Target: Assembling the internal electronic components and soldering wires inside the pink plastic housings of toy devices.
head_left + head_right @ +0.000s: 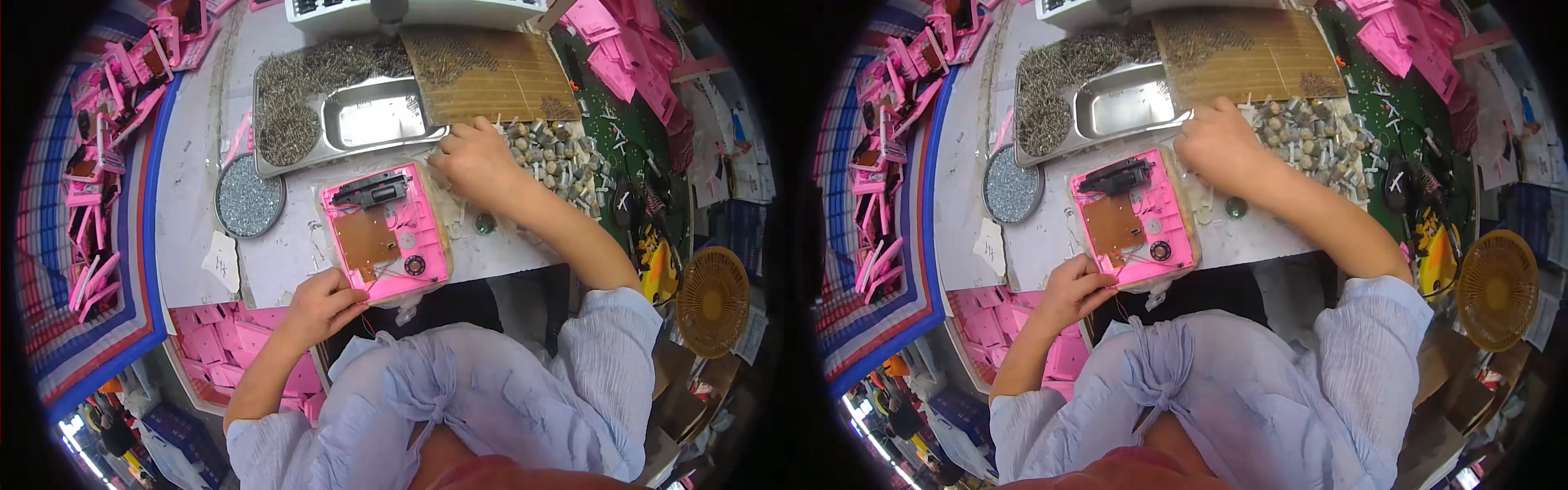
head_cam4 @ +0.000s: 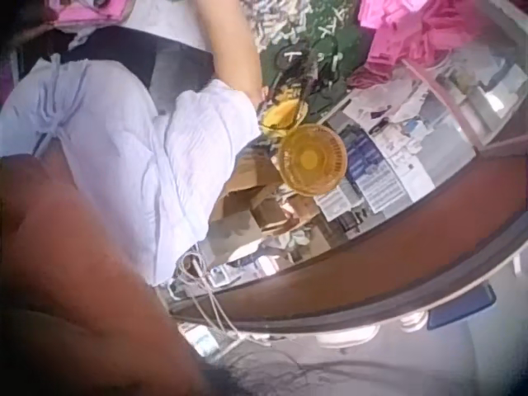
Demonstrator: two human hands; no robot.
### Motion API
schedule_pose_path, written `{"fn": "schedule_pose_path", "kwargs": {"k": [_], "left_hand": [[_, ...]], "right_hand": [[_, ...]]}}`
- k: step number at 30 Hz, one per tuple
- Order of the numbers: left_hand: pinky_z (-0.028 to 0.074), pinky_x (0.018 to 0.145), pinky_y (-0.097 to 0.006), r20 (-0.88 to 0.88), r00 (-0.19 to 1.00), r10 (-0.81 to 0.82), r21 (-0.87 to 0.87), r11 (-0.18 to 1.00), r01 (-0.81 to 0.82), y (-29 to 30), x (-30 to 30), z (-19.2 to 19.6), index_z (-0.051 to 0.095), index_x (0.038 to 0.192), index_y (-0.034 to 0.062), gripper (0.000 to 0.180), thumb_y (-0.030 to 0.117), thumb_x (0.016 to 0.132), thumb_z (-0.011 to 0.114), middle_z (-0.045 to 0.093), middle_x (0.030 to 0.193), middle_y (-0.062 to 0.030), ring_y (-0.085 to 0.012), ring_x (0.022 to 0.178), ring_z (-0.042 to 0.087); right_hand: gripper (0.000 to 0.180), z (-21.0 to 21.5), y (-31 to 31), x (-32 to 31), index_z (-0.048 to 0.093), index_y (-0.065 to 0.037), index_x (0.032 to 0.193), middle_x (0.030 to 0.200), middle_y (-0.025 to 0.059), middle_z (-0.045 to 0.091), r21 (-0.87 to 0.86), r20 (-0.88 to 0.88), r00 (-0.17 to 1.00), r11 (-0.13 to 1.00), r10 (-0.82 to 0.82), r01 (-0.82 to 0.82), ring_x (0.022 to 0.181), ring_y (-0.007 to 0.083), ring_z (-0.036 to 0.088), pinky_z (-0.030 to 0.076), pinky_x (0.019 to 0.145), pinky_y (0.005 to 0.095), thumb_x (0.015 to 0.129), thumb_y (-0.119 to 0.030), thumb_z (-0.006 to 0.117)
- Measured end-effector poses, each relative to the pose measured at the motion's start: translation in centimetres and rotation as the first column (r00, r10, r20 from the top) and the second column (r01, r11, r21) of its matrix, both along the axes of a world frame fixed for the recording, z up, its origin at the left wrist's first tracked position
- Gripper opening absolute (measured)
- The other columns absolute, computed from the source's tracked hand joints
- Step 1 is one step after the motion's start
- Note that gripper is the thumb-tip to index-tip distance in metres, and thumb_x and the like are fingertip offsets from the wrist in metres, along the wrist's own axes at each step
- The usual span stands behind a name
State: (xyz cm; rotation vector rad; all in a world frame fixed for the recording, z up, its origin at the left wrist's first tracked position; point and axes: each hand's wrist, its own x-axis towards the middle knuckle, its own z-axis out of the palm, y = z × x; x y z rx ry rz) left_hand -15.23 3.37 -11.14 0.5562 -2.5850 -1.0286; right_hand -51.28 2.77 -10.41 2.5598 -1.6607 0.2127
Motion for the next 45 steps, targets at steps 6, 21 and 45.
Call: {"fn": "schedule_pose_path", "kwargs": {"k": [6,21,45], "left_hand": [[0.05,0.062,-0.038,0.009,1.0,-0.007,0.001,1.0,0.007,0.1,0.1,0.3,0.071,0.095,0.0088,0.021,0.015,0.078,0.083,0.058,0.08,-0.0065,-0.0262,0.07,0.06],[0.051,0.083,-0.044,0.287,0.923,0.255,-0.838,0.534,0.113,-19.1,-17.3,-0.8,0.071,0.087,0.006,0.011,0.016,0.083,0.07,0.065,0.092,-0.0083,-0.03,0.096,0.064],[0.044,0.064,-0.024,-0.151,0.904,0.4,0.952,0.307,0.024,-2.6,-5.7,2.7,0.068,0.124,-0.0021,0.026,0.013,0.104,0.06,0.064,0.088,-0.0033,-0.0085,0.071,0.053]], "right_hand": [[0.019,-1.7,-0.3,0.5,0.075,-0.015,0.096,0.077,-0.0004,0.065,-0.051,0.018,0.999,0.998,-0.027,0.028,0.083,0.021,0.062,0.042,0.081,0.0381,0.077,-0.014,0.073],[0.022,2.6,3.0,-0.5,0.072,-0.001,0.112,0.088,0.0148,0.068,0.151,0.586,0.73,0.932,-0.352,0.329,0.085,0.0339,0.064,0.05,0.079,0.0442,0.093,-0.013,0.07],[0.024,6.2,4.0,5.7,0.075,-0.003,0.104,0.091,0.0107,0.07,-0.015,0.676,0.734,0.997,0.066,-0.077,0.079,0.0292,0.069,0.056,0.07,0.0385,0.08,-0.006,0.077]]}}
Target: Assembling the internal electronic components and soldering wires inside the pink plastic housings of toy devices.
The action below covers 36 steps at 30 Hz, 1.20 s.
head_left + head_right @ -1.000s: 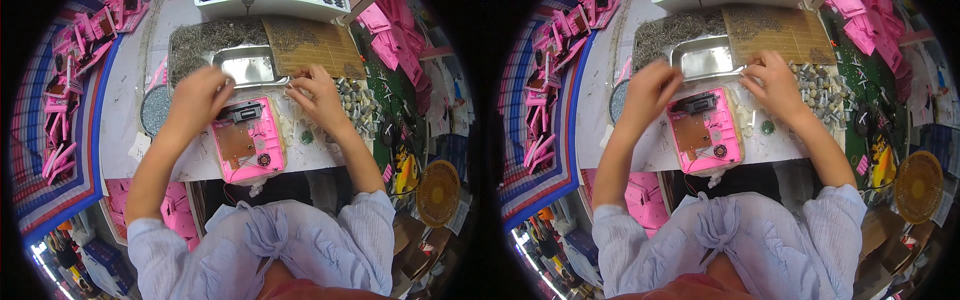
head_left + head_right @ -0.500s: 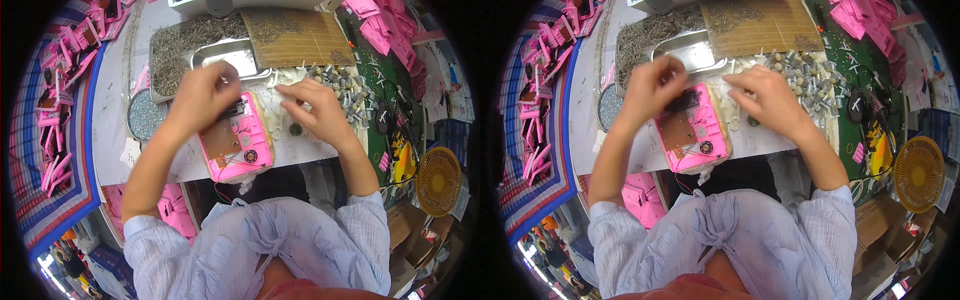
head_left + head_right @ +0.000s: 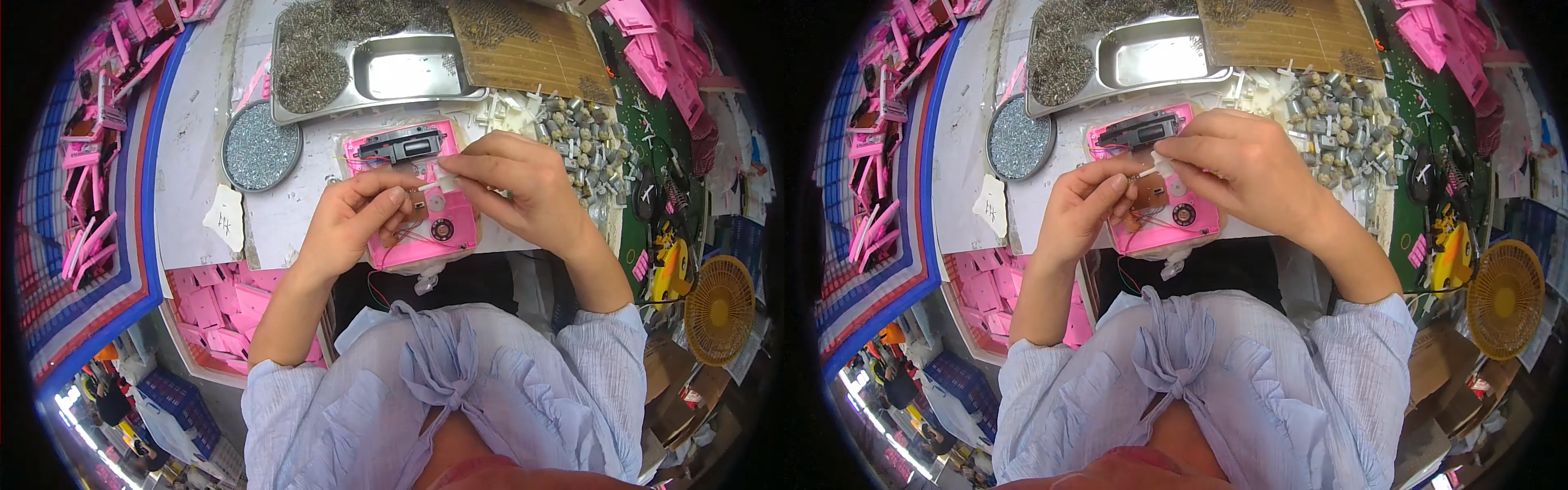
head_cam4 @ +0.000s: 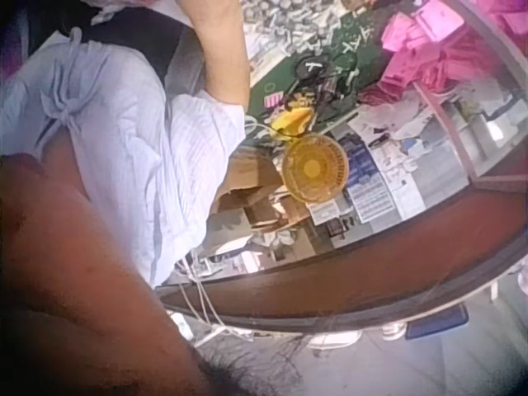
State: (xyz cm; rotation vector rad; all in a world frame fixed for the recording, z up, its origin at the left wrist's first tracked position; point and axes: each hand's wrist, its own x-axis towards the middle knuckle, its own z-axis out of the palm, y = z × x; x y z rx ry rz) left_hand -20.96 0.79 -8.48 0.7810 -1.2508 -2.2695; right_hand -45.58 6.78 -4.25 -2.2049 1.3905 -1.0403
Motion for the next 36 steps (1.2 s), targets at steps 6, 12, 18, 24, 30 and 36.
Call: {"fn": "schedule_pose_path", "kwargs": {"k": [6,12,18,24,30,36], "left_hand": [[0.046,0.065,-0.021,0.139,0.989,-0.046,0.0,0.999,0.046,1.3,-0.4,-0.4,0.067,0.121,-0.0032,0.024,0.012,0.106,0.059,0.067,0.091,-0.0038,-0.0063,0.074,0.056],[0.048,0.066,-0.023,0.22,0.952,-0.214,-0.015,0.975,0.222,1.9,-0.9,2.2,0.069,0.118,-0.0024,0.023,0.014,0.105,0.06,0.068,0.087,-0.0044,-0.0096,0.073,0.059],[0.053,0.063,-0.043,0.649,0.657,0.383,-0.76,0.354,0.545,0.2,-5.5,-1.1,0.069,0.091,0.0065,0.02,0.027,0.093,0.07,0.071,0.077,-0.0115,-0.0323,0.072,0.07],[0.053,0.062,-0.043,0.535,0.698,0.476,-0.845,0.302,0.442,0.9,-6.2,-1.9,0.07,0.089,0.0064,0.019,0.025,0.092,0.072,0.071,0.077,-0.0118,-0.0318,0.069,0.069],[0.053,0.064,-0.043,0.543,0.711,0.446,-0.838,0.342,0.425,1.0,-6.1,-1.3,0.07,0.09,0.0057,0.018,0.024,0.091,0.073,0.071,0.078,-0.0123,-0.0316,0.07,0.069],[0.055,0.062,-0.045,0.525,0.703,0.48,-0.851,0.298,0.432,0.6,-6.1,-1.6,0.067,0.085,0.0046,0.015,0.019,0.088,0.072,0.07,0.075,-0.0135,-0.0341,0.069,0.07]], "right_hand": [[0.039,-1.0,2.1,1.1,0.069,-0.002,0.117,0.099,0.0139,0.068,0.065,-0.076,0.995,0.996,0.059,-0.054,0.088,0.032,0.067,0.056,0.075,0.0413,0.08,-0.007,0.077],[0.04,-1.5,7.0,-1.8,0.074,0.0,0.115,0.098,0.0131,0.073,0.42,0.279,0.96,0.899,0.004,-0.126,0.078,0.0234,0.069,0.054,0.068,0.0345,0.076,-0.005,0.082],[0.038,-4.8,10.2,-2.5,0.078,-0.001,0.111,0.093,0.008,0.076,0.536,0.619,0.698,0.843,-0.36,-0.04,0.071,0.0094,0.065,0.049,0.063,0.0236,0.074,-0.002,0.086],[0.037,-4.9,10.2,-3.0,0.077,0.0,0.11,0.09,0.0073,0.075,0.484,0.557,0.752,0.873,-0.352,0.051,0.072,0.0083,0.065,0.05,0.065,0.0223,0.074,0.0,0.086],[0.03,-4.6,9.2,-3.1,0.076,0.001,0.104,0.094,0.0095,0.075,0.414,0.449,0.794,0.883,-0.411,0.223,0.071,0.0122,0.066,0.052,0.066,0.0251,0.075,-0.002,0.084],[0.028,-3.6,6.5,-3.1,0.076,-0.004,0.101,0.096,0.0104,0.07,0.138,0.13,0.958,0.962,-0.255,0.238,0.087,0.0268,0.065,0.052,0.076,0.035,0.074,-0.007,0.083]]}}
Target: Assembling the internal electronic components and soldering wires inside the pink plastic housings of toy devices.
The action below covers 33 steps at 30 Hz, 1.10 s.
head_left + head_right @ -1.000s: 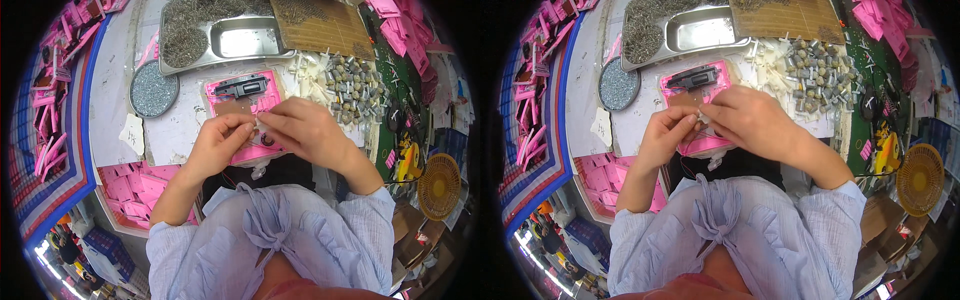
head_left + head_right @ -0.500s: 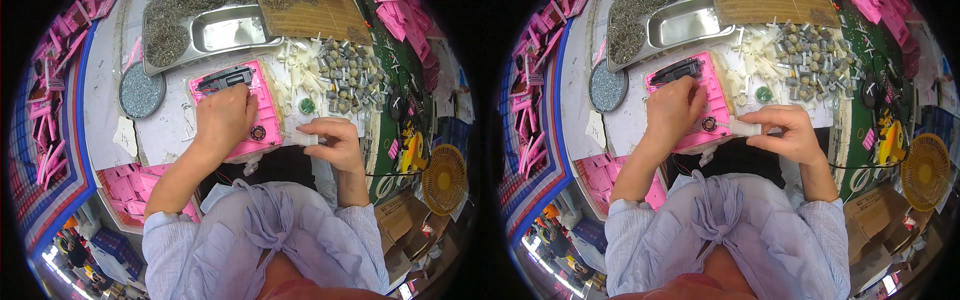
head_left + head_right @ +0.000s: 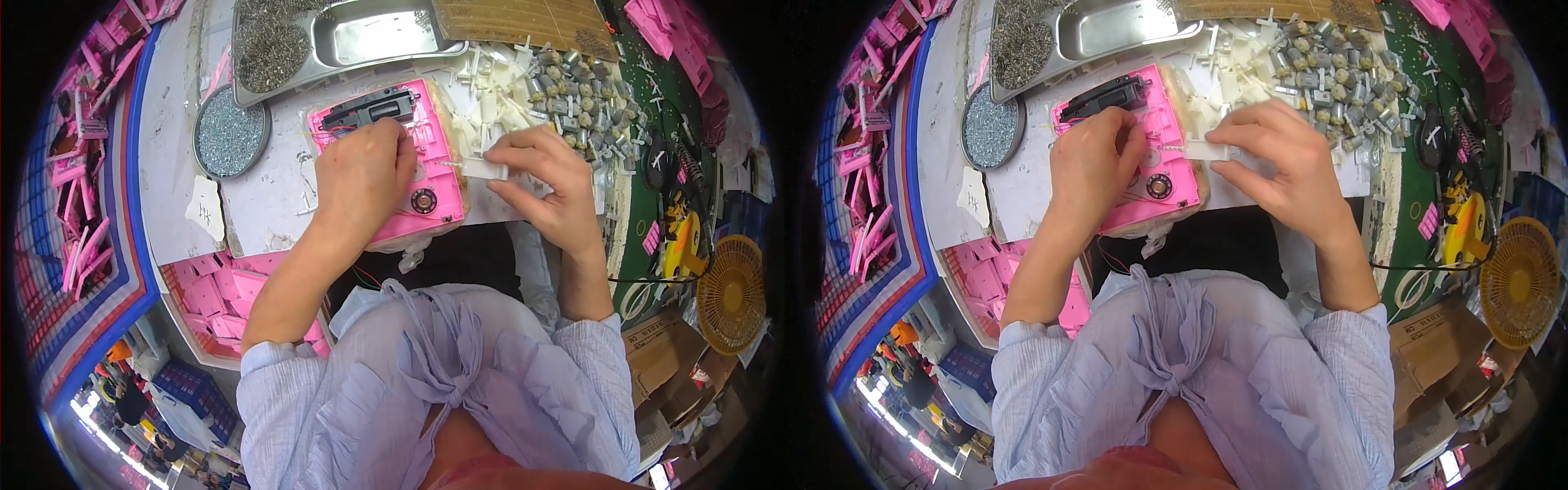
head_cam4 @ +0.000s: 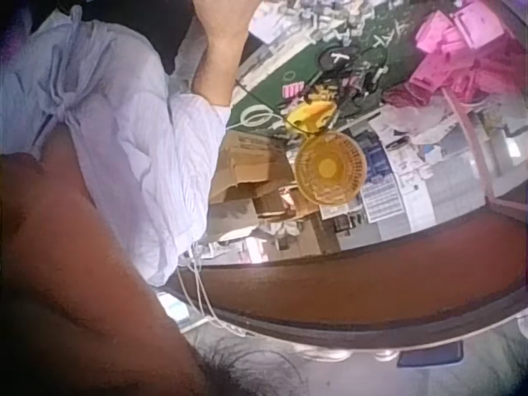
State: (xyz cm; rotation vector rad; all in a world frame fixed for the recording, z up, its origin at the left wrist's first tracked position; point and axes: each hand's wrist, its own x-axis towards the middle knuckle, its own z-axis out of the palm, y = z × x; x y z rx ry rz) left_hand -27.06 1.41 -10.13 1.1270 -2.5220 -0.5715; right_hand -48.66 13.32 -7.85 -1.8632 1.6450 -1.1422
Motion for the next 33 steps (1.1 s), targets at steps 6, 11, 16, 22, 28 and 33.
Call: {"fn": "schedule_pose_path", "kwargs": {"k": [6,11,16,22,28,33], "left_hand": [[0.054,0.059,-0.043,-0.113,0.994,-0.009,-0.021,1.0,0.007,0.2,0.0,-0.5,0.067,0.084,0.0064,0.016,0.02,0.087,0.073,0.07,0.075,-0.0125,-0.0329,0.068,0.07],[0.055,0.06,-0.043,0.084,0.996,-0.003,-0.043,0.999,0.007,0.1,-1.1,0.8,0.069,0.084,0.0063,0.025,0.03,0.087,0.076,0.071,0.073,-0.0119,-0.0308,0.067,0.07],[0.055,0.057,-0.045,0.277,0.96,-0.025,-0.131,0.989,0.063,-0.3,-1.8,1.8,0.068,0.08,0.006,0.027,0.032,0.087,0.075,0.069,0.069,-0.0136,-0.0325,0.065,0.07],[0.055,0.058,-0.043,0.247,0.969,-0.025,-0.191,0.979,0.074,-0.1,-1.7,1.0,0.067,0.077,0.0043,0.025,0.025,0.088,0.072,0.068,0.068,-0.0137,-0.0329,0.063,0.07],[0.049,0.056,-0.027,-0.409,0.856,0.317,0.384,0.911,-0.153,1.9,2.2,-0.7,0.072,0.091,0.001,0.006,0.005,0.086,0.074,0.067,0.07,-0.0054,-0.0132,0.058,0.062],[0.048,0.057,-0.025,-0.543,0.82,0.18,0.34,0.94,0.019,1.8,2.8,-2.0,0.071,0.093,0.0004,0.004,0.001,0.089,0.072,0.069,0.079,-0.0063,-0.0106,0.06,0.061]], "right_hand": [[0.029,-0.1,-0.6,-0.5,0.076,-0.005,0.102,0.09,0.0083,0.063,0.006,-0.105,0.994,0.999,0.033,-0.033,0.086,0.0268,0.06,0.048,0.077,0.0366,0.073,-0.01,0.084],[0.03,0.4,0.2,-0.7,0.076,-0.006,0.101,0.09,0.0085,0.064,0.036,-0.094,0.996,0.999,0.003,0.001,0.085,0.0268,0.061,0.048,0.077,0.0365,0.073,-0.01,0.084],[0.029,0.5,0.4,-0.4,0.076,-0.006,0.1,0.089,0.0078,0.064,0.028,-0.107,0.993,0.999,0.046,-0.043,0.085,0.0267,0.061,0.049,0.076,0.0361,0.072,-0.011,0.084],[0.026,0.2,-0.8,0.0,0.076,-0.008,0.097,0.09,0.007,0.065,0.034,-0.125,0.985,0.993,0.118,-0.115,0.086,0.0275,0.061,0.05,0.075,0.0372,0.073,-0.012,0.083],[0.033,-0.3,-2.1,0.3,0.075,-0.006,0.101,0.093,0.0077,0.063,-0.008,-0.178,0.969,0.984,0.173,-0.178,0.09,0.0266,0.059,0.049,0.076,0.0375,0.069,-0.008,0.083],[0.03,0.1,-3.6,1.6,0.073,-0.006,0.097,0.093,0.0081,0.062,0.008,-0.304,0.925,0.971,0.229,-0.238,0.089,0.0286,0.058,0.051,0.075,0.038,0.068,-0.007,0.081]]}}
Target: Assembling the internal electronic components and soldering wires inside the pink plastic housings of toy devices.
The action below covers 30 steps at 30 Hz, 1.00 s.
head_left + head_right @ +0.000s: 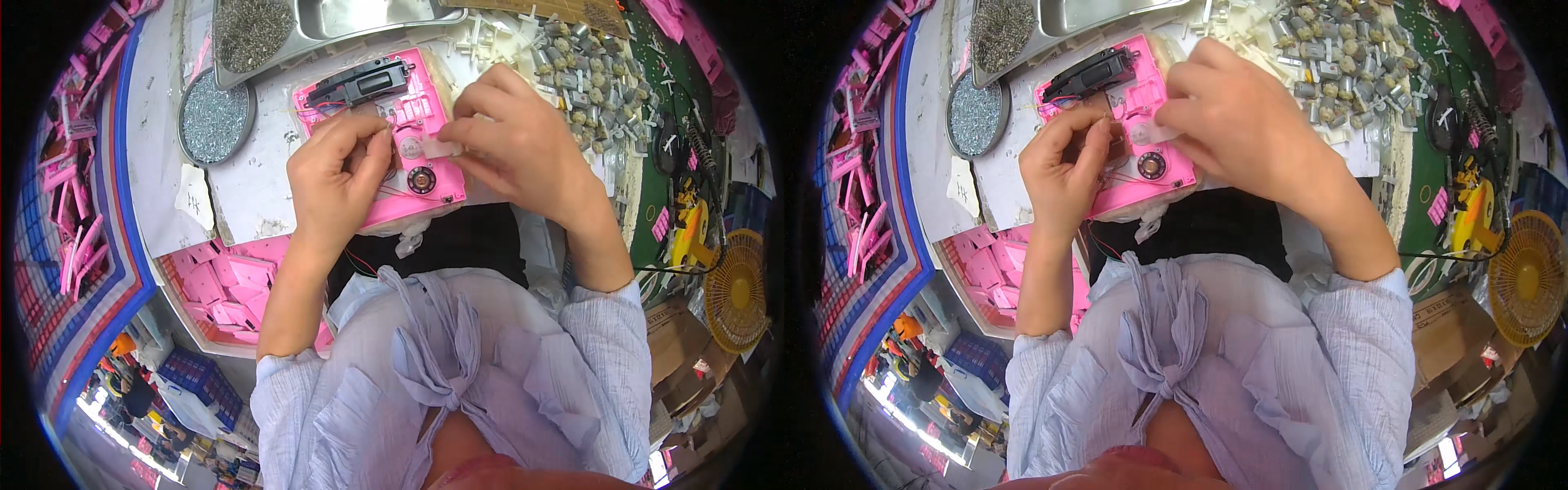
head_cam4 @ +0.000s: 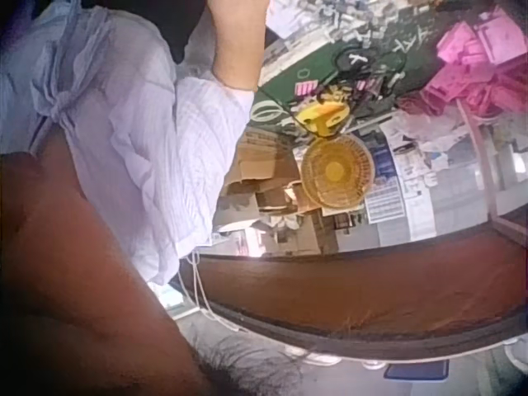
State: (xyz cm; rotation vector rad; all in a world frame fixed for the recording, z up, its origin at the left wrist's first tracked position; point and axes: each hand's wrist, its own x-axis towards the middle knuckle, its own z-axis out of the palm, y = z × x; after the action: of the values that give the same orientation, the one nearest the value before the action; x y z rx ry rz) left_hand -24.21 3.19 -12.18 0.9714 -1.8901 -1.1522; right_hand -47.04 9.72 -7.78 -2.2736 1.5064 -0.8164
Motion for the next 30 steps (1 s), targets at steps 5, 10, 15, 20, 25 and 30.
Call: {"fn": "schedule_pose_path", "kwargs": {"k": [5,10,15,20,25,30], "left_hand": [[0.048,0.057,-0.031,0.149,0.986,-0.076,-0.207,0.972,0.107,0.2,1.4,0.9,0.067,0.103,0.0004,0.02,0.0,0.085,0.075,0.068,0.09,-0.01,-0.0179,0.064,0.062],[0.049,0.064,-0.038,0.1,0.979,-0.179,-0.375,0.904,0.204,0.6,3.1,-1.8,0.062,0.112,0.0017,0.038,0.001,0.078,0.08,0.067,0.095,-0.0113,-0.028,0.076,0.063],[0.049,0.068,-0.039,0.231,0.926,-0.298,-0.415,0.831,0.371,-0.7,2.5,-1.0,0.066,0.108,0.0043,0.034,0.01,0.078,0.081,0.066,0.095,-0.0099,-0.0284,0.078,0.063],[0.049,0.068,-0.038,0.396,0.843,-0.363,-0.397,0.76,0.514,-1.5,2.2,0.5,0.072,0.113,0.0079,0.036,0.016,0.079,0.079,0.062,0.095,-0.0078,-0.0261,0.08,0.061],[0.049,0.068,-0.038,0.526,0.76,-0.383,-0.324,0.735,0.595,-1.9,1.4,1.9,0.072,0.117,0.0091,0.041,0.019,0.078,0.081,0.056,0.091,-0.0071,-0.0246,0.079,0.058],[0.051,0.069,-0.038,0.524,0.749,-0.406,-0.295,0.738,0.607,-2.6,1.6,1.7,0.072,0.115,0.0098,0.035,0.016,0.081,0.079,0.058,0.091,-0.0076,-0.0259,0.082,0.062]], "right_hand": [[0.028,0.0,-1.3,0.8,0.07,-0.005,0.095,0.093,0.0087,0.063,-0.02,-0.044,0.995,0.996,0.092,-0.092,0.089,0.0292,0.058,0.052,0.075,0.0382,0.068,-0.006,0.08],[0.027,-1.7,-2.4,-0.3,0.071,-0.004,0.097,0.093,0.0092,0.064,-0.02,0.196,0.96,0.98,0.198,-0.198,0.087,0.0298,0.059,0.051,0.076,0.0388,0.073,-0.005,0.081],[0.026,-4.6,-1.2,-0.1,0.072,-0.005,0.099,0.093,0.0085,0.064,-0.086,0.315,0.94,0.99,0.132,-0.111,0.088,0.0296,0.06,0.051,0.077,0.0398,0.074,-0.005,0.082],[0.025,-3.6,-0.3,1.6,0.073,-0.008,0.099,0.094,0.0074,0.064,-0.018,0.155,0.988,0.999,-0.025,0.028,0.092,0.0293,0.058,0.051,0.079,0.0386,0.075,-0.009,0.081],[0.02,-2.6,2.5,0.3,0.074,-0.01,0.094,0.11,0.0091,0.063,0.114,0.274,0.957,0.991,-0.099,0.07,0.104,0.0291,0.055,0.046,0.089,0.0408,0.075,-0.011,0.079],[0.014,-1.8,4.7,-6.0,0.074,-0.012,0.089,0.101,0.0065,0.062,-0.078,-0.351,0.767,0.833,-0.537,0.547,0.101,0.0297,0.054,0.044,0.088,0.0452,0.075,-0.014,0.075]]}}
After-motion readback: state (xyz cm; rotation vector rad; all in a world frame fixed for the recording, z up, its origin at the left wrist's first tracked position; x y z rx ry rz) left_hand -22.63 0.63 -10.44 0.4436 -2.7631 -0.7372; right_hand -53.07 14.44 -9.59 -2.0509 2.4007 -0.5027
